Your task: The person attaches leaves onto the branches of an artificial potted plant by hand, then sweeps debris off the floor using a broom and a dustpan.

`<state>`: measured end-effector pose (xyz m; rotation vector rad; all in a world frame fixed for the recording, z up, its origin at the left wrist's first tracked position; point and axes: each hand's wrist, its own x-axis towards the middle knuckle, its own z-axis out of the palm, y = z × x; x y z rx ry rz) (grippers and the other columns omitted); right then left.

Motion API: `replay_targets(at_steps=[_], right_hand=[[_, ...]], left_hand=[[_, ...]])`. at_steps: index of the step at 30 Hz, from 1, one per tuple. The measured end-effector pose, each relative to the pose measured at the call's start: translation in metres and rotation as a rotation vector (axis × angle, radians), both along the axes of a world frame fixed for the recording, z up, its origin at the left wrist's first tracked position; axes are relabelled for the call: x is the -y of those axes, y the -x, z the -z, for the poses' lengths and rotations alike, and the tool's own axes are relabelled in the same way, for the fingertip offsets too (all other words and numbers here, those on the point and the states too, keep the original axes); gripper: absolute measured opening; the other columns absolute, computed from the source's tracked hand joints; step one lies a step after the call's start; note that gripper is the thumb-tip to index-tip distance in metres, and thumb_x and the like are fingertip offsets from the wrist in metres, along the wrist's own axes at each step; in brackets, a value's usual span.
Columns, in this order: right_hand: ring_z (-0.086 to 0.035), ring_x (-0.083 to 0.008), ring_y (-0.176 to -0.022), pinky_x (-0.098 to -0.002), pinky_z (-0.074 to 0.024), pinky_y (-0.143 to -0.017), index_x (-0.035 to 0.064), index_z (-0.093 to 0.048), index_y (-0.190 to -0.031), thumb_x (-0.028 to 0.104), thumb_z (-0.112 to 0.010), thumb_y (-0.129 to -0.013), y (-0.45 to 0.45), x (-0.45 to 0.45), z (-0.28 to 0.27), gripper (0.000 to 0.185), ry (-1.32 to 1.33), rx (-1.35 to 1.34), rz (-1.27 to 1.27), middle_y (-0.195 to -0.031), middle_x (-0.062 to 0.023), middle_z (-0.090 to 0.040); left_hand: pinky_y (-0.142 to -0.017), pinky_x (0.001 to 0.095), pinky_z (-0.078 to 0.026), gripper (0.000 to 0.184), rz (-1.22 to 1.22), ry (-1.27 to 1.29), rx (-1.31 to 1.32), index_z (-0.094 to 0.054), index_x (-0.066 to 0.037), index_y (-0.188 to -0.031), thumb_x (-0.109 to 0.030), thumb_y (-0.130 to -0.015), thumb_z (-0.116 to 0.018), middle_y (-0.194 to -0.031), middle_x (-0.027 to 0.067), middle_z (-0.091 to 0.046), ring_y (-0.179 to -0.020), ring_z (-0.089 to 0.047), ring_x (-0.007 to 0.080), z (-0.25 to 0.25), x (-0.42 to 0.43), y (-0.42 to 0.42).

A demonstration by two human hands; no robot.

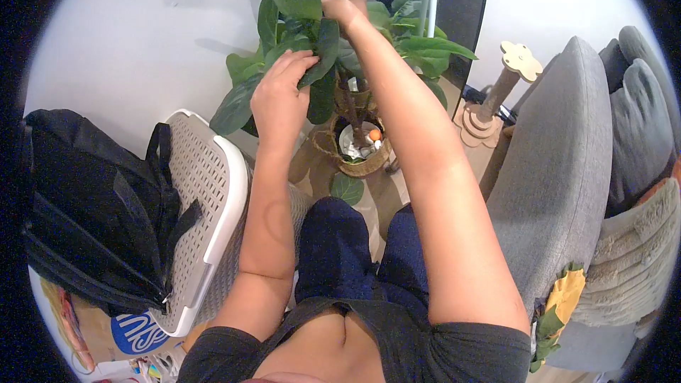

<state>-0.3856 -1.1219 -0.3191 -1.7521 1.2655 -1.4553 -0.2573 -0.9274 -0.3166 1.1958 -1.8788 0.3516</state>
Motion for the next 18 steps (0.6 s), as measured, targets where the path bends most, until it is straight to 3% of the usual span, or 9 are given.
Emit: replay_targets(at_steps=[5,8,9,11,14,17,18], right_hand=[[-0.064,-0.0197,-0.069,-0.0321,-0.0515,-0.061,0.0001,-0.053,-0.105,0.015,-0.073,-0.057,0.002,-0.018,-0.009,0.053,0.070,0.072,0.002,-0.088,-0.0143,-0.064],[-0.064,-0.0204,-0.075,-0.0328,-0.0513,-0.063,-0.0012,-0.054,-0.102,0.013,-0.072,-0.056,0.003,-0.007,-0.005,0.051,-0.092,0.076,-0.022,-0.088,-0.0150,-0.064],[-0.062,-0.0151,-0.068,-0.0294,-0.0472,-0.058,0.0056,-0.061,-0.088,0.022,-0.065,-0.063,0.003,-0.007,-0.003,0.030,0.006,-0.034,0.031,-0.075,-0.0063,-0.064],[-0.060,-0.0097,-0.061,-0.0261,-0.0430,-0.053,0.0124,-0.068,-0.074,0.032,-0.059,-0.070,0.003,-0.006,0.001,0.022,0.104,-0.148,0.080,-0.061,0.0024,-0.064],[-0.061,-0.0104,-0.058,-0.0245,-0.0445,-0.051,0.0079,-0.067,-0.078,0.027,-0.062,-0.070,0.001,-0.005,0.004,0.021,0.259,-0.008,-0.043,-0.063,-0.0008,-0.064],[-0.061,-0.0125,-0.054,-0.0242,-0.0458,-0.048,0.0039,-0.065,-0.082,0.022,-0.062,-0.073,-0.003,0.013,0.012,0.020,0.201,0.036,0.075,-0.065,-0.0045,-0.064],[-0.061,-0.0140,-0.054,-0.0252,-0.0463,-0.047,0.0022,-0.063,-0.084,0.021,-0.061,-0.075,-0.003,0.022,0.019,0.020,0.208,0.142,0.012,-0.066,-0.0063,-0.064]], left_hand=[[-0.081,0.0328,-0.047,0.036,0.011,-0.013,-0.004,-0.063,-0.009,-0.087,0.008,-0.056,-0.058,-0.098,0.0024,-0.062,-0.101,-0.056,0.0232,-0.001,-0.002,0.000],[-0.080,0.0328,-0.047,0.035,0.012,0.010,-0.003,-0.063,-0.009,-0.087,0.008,-0.056,-0.059,-0.097,0.0024,-0.062,-0.100,-0.056,0.0233,0.001,-0.002,0.000],[-0.080,0.0328,-0.047,0.035,0.012,0.012,-0.005,-0.063,-0.009,-0.087,0.008,-0.056,-0.059,-0.097,0.0024,-0.062,-0.100,-0.056,0.0233,0.001,-0.002,0.000],[-0.080,0.0330,-0.047,0.035,0.017,0.010,-0.005,-0.063,-0.008,-0.086,0.008,-0.056,-0.058,-0.097,0.0025,-0.062,-0.100,-0.057,0.0237,0.001,-0.002,-0.002],[-0.080,0.0330,-0.047,0.035,0.021,0.008,-0.011,-0.063,-0.008,-0.086,0.009,-0.056,-0.058,-0.097,0.0025,-0.062,-0.099,-0.057,0.0239,0.001,-0.002,-0.003],[-0.080,0.0330,-0.048,0.034,0.018,0.013,-0.021,-0.063,-0.008,-0.086,0.008,-0.056,-0.057,-0.096,0.0025,-0.062,-0.099,-0.057,0.0239,0.001,-0.003,-0.002],[-0.080,0.0330,-0.048,0.034,0.017,0.013,-0.022,-0.063,-0.008,-0.086,0.008,-0.056,-0.057,-0.096,0.0025,-0.062,-0.099,-0.057,0.0239,0.001,-0.003,-0.002]])
